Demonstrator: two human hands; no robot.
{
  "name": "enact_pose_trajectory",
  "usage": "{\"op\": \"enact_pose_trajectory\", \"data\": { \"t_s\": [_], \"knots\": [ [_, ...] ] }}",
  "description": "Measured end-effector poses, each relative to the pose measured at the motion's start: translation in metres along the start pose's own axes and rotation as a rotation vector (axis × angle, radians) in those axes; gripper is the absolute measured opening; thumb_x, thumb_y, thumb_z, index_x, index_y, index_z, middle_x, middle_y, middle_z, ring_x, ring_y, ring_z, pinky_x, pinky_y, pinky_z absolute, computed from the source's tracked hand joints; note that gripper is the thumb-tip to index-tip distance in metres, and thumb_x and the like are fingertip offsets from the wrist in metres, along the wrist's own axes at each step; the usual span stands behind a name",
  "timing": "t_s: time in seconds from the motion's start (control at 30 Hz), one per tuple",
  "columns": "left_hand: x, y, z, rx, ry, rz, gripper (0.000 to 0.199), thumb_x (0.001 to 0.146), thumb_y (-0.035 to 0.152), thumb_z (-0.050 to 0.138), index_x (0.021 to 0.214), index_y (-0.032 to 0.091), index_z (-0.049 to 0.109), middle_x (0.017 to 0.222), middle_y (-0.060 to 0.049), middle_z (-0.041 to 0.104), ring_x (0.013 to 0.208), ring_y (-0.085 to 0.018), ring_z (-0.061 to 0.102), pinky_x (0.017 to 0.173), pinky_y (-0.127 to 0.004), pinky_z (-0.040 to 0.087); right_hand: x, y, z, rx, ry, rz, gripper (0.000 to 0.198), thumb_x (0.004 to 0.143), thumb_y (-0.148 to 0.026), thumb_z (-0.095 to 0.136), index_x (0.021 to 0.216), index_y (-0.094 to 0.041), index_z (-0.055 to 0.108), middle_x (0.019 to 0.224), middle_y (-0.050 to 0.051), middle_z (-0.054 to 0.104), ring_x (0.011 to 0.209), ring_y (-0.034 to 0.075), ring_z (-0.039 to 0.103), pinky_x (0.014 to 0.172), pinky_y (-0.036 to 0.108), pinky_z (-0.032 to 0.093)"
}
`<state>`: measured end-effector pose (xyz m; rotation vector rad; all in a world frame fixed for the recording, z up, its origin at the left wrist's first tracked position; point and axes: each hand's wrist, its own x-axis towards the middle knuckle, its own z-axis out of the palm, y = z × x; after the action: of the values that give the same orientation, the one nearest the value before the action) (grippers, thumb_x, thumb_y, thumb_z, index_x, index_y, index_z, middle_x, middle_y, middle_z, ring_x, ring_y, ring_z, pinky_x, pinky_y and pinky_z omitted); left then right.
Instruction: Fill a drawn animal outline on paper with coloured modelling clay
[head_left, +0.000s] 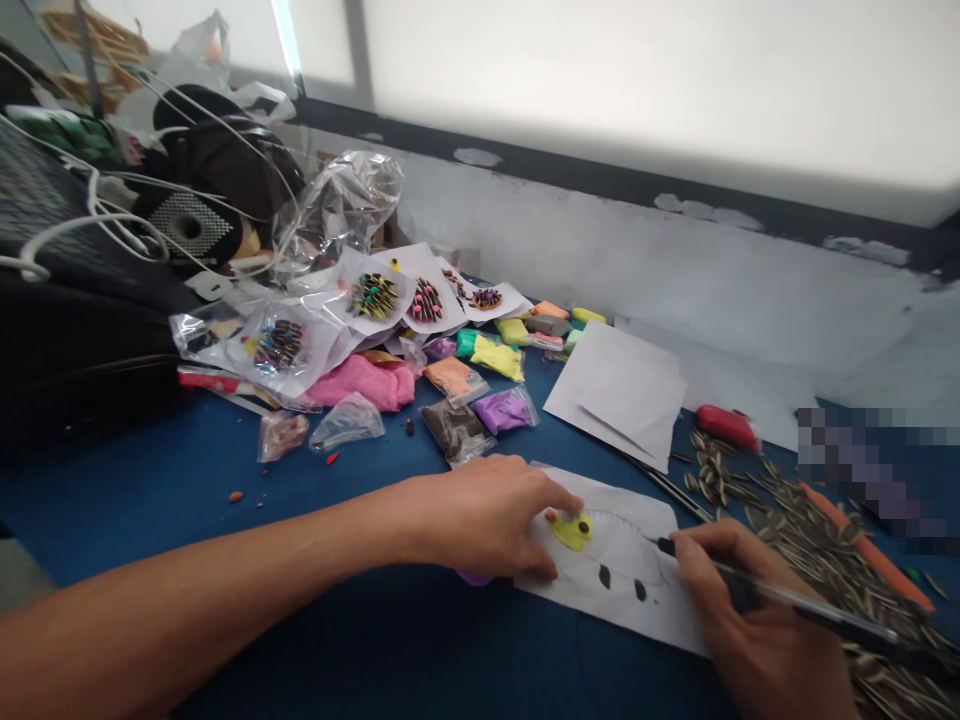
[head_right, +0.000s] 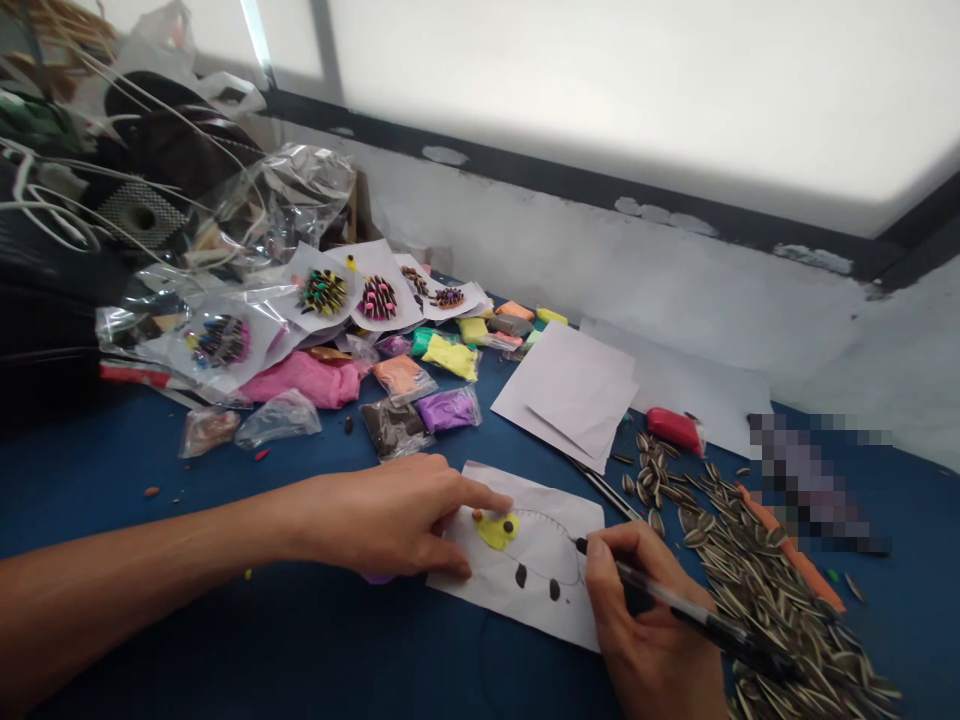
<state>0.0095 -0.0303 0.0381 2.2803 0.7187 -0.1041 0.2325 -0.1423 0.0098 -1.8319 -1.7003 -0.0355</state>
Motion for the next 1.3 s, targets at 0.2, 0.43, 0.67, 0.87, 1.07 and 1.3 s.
{"op": "enact_pose_trajectory", "data": {
  "t_s": [0.2,0.43,0.67,0.87,1.07,1.3],
  "knots": [
    [0.001,-0.001,0.000,0.001,-0.003,0.019,0.063,0.077,0.034,0.067,0.138,0.024,0.053,0.067,-0.001,0.064,0.067,-0.017,0.061,0.071,-0.028,0.044,-0.003,-0.004,0.000,-0.010,-0.013,-0.087,0.016,0.088,-0.035,0.056,0.077,-0.025,0.062,0.067,-0.003,0.066,0.053,0.013,0.062,0.048,0.023,0.047],
    [0.001,-0.002,0.001,0.008,0.003,0.009,0.064,0.077,0.036,0.067,0.138,0.025,0.053,0.066,-0.001,0.064,0.069,-0.018,0.061,0.071,-0.027,0.044,-0.003,-0.014,0.010,0.046,-0.086,-0.194,0.010,0.089,-0.032,0.059,0.088,-0.026,0.067,0.080,-0.001,0.073,0.068,0.016,0.070,0.058,0.025,0.052],
    [0.001,-0.001,0.001,0.008,0.014,0.025,0.064,0.077,0.035,0.067,0.138,0.023,0.053,0.067,-0.002,0.065,0.070,-0.019,0.061,0.071,-0.027,0.044,-0.002,-0.007,0.017,0.076,-0.110,-0.214,0.010,0.089,-0.030,0.060,0.094,-0.025,0.067,0.085,-0.001,0.073,0.074,0.016,0.069,0.063,0.025,0.053],
    [0.002,-0.001,0.000,0.002,0.006,0.018,0.064,0.077,0.034,0.067,0.138,0.023,0.053,0.065,-0.001,0.064,0.067,-0.018,0.062,0.069,-0.027,0.044,-0.003,-0.003,0.018,0.082,-0.124,-0.252,0.009,0.090,-0.029,0.060,0.098,-0.026,0.064,0.086,-0.002,0.072,0.076,0.014,0.069,0.066,0.023,0.053],
    [0.001,0.000,0.000,0.006,0.003,0.009,0.064,0.077,0.034,0.068,0.138,0.023,0.053,0.067,-0.001,0.066,0.070,-0.019,0.062,0.070,-0.026,0.043,-0.005,-0.001,0.018,0.067,-0.122,-0.266,0.008,0.090,-0.027,0.059,0.098,-0.027,0.064,0.086,-0.002,0.072,0.078,0.015,0.069,0.067,0.023,0.053],
    [0.000,0.000,0.000,0.006,-0.001,0.007,0.063,0.077,0.034,0.067,0.138,0.025,0.053,0.067,-0.001,0.066,0.066,-0.017,0.061,0.071,-0.026,0.044,-0.003,-0.005,0.016,0.067,-0.121,-0.263,0.007,0.091,-0.028,0.058,0.095,-0.027,0.063,0.083,-0.002,0.072,0.073,0.014,0.069,0.063,0.022,0.053]
  ]
}}
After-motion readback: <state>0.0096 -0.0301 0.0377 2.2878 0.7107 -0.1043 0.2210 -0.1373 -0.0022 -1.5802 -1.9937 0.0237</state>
